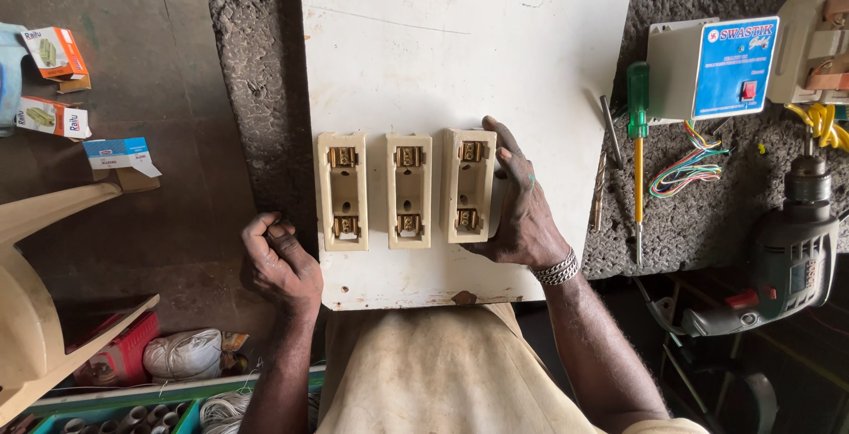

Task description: The person drills holes in a white mounting board with a power drill and positions fuse holders on it. They unpack a motor starter enclosure from a box, screw it onto the board with a screwdriver, open its cover, and work on the contactor inside while holding the drill.

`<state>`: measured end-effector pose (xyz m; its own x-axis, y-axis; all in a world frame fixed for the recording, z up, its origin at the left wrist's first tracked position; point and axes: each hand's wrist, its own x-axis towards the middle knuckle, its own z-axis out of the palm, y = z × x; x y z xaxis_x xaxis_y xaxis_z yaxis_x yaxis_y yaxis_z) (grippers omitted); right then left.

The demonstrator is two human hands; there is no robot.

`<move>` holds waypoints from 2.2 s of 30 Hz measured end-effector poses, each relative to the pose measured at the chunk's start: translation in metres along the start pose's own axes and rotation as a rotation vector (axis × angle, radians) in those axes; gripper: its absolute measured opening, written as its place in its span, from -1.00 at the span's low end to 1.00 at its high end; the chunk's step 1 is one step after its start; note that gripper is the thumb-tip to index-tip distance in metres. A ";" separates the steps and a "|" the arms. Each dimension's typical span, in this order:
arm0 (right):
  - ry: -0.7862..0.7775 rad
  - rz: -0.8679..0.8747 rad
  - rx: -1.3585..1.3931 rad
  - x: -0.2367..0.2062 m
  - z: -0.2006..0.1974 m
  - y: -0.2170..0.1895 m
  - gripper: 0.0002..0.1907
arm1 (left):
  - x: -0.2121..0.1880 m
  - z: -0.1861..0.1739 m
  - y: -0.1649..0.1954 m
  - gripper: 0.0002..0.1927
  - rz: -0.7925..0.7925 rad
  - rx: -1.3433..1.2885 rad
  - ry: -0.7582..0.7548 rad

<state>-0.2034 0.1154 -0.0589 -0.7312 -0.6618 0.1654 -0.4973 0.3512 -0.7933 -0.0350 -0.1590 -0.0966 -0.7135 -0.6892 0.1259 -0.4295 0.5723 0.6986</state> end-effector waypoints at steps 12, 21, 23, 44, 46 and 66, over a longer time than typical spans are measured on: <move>-0.043 -0.004 0.048 0.002 -0.004 0.001 0.78 | 0.003 -0.002 0.001 -0.89 0.023 -0.014 -0.002; -0.048 0.008 0.023 0.005 -0.006 -0.004 0.75 | 0.003 -0.002 0.001 -0.90 0.018 -0.011 -0.018; -0.051 -0.001 0.018 0.005 -0.007 -0.005 0.74 | 0.003 -0.002 0.001 -0.90 0.024 -0.013 -0.016; -0.044 0.031 0.033 -0.005 -0.005 0.005 0.75 | 0.000 0.000 -0.004 -0.90 0.015 -0.030 -0.022; -0.039 0.037 0.015 -0.006 -0.006 0.004 0.74 | 0.000 0.000 -0.003 -0.90 0.017 -0.022 -0.023; -0.035 0.019 0.116 0.000 -0.011 0.003 0.68 | 0.003 -0.001 -0.002 -0.89 0.038 0.024 -0.007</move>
<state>-0.2104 0.1236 -0.0545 -0.7222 -0.6791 0.1312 -0.4250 0.2861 -0.8588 -0.0356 -0.1623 -0.0973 -0.7336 -0.6634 0.1474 -0.4147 0.6088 0.6763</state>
